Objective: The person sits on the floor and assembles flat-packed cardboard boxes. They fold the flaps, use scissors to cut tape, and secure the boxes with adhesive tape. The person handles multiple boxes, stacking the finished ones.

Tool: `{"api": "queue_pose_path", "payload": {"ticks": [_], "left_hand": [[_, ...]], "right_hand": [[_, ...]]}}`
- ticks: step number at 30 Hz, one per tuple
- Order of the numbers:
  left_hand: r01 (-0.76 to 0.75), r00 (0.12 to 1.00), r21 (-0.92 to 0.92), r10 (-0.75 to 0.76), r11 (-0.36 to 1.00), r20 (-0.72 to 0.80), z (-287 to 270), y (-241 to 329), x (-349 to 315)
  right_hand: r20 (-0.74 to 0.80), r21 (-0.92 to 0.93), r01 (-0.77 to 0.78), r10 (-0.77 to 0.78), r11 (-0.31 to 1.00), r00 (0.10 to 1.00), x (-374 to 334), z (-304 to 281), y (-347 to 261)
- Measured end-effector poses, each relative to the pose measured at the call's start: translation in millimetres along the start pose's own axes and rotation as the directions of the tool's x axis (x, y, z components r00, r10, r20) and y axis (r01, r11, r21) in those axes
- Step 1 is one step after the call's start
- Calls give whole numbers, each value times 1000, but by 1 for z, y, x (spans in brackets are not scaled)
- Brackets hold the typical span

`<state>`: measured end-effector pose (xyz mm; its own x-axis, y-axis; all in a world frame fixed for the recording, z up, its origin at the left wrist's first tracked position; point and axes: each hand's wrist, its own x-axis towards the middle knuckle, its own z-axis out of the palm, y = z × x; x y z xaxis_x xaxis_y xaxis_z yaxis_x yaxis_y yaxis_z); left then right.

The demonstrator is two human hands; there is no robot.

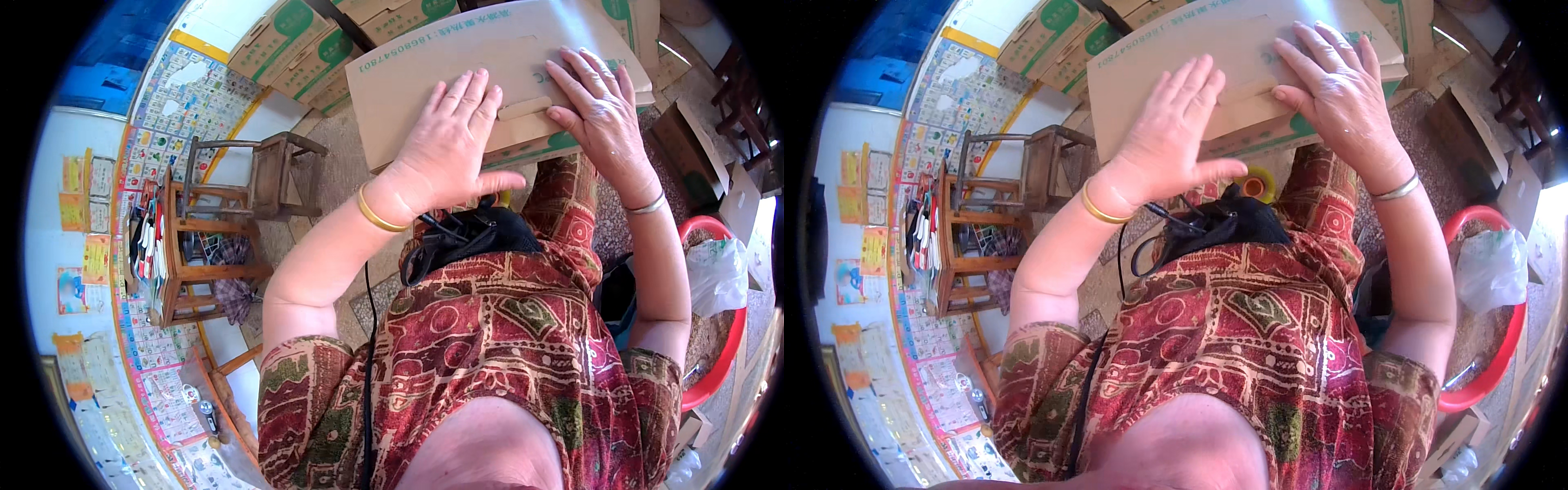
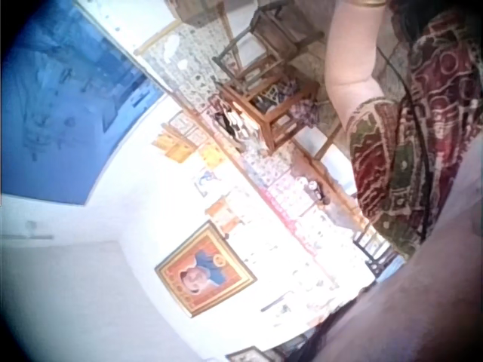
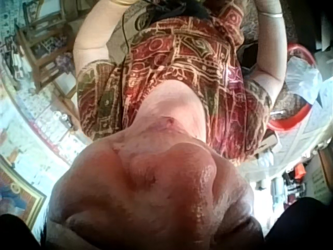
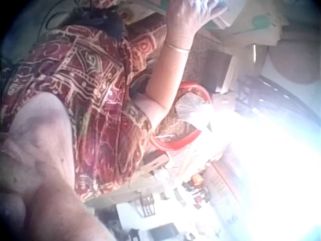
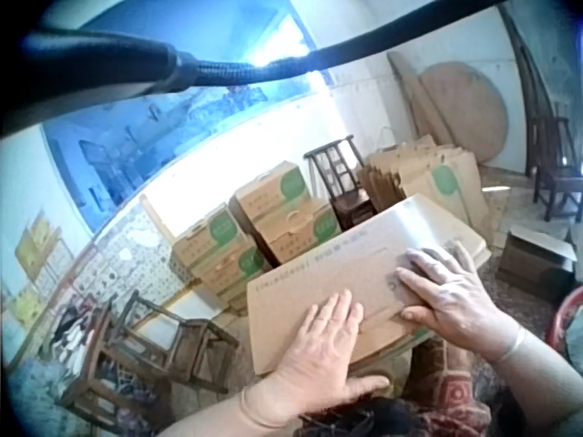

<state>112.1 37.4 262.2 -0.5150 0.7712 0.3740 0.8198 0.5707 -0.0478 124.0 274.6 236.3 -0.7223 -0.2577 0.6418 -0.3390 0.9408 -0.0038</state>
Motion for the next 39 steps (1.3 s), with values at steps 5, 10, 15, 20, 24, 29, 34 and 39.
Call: {"api": "queue_pose_path", "payload": {"ticks": [5,10,15,20,24,29,34,39], "left_hand": [[54,996,-157,-64,986,-57,2,-16,9],[79,990,-7,-79,997,-115,19,-19,14],[46,997,-17,-47,999,-63,22,-34,21],[44,999,-22,-44,999,-14,20,-36,23],[35,999,-56,-37,998,-35,18,-35,22],[29,998,-80,-34,996,-60,19,-34,22],[15,997,-143,-26,990,-74,23,-40,24],[18,1000,-152,-17,988,10,22,-53,22]], "right_hand": [[12,41,62,-63,997,998,-1,3,6],[4,73,85,-86,994,996,-2,5,4],[-24,285,140,-139,948,990,14,-1,10],[18,535,151,-190,831,982,37,0,1],[239,669,-74,-120,740,963,40,-4,-1],[-96,539,230,-212,810,972,24,5,-4],[-175,402,381,-339,832,924,14,1,-4],[-129,235,384,-363,893,923,-2,-1,-7]]}}
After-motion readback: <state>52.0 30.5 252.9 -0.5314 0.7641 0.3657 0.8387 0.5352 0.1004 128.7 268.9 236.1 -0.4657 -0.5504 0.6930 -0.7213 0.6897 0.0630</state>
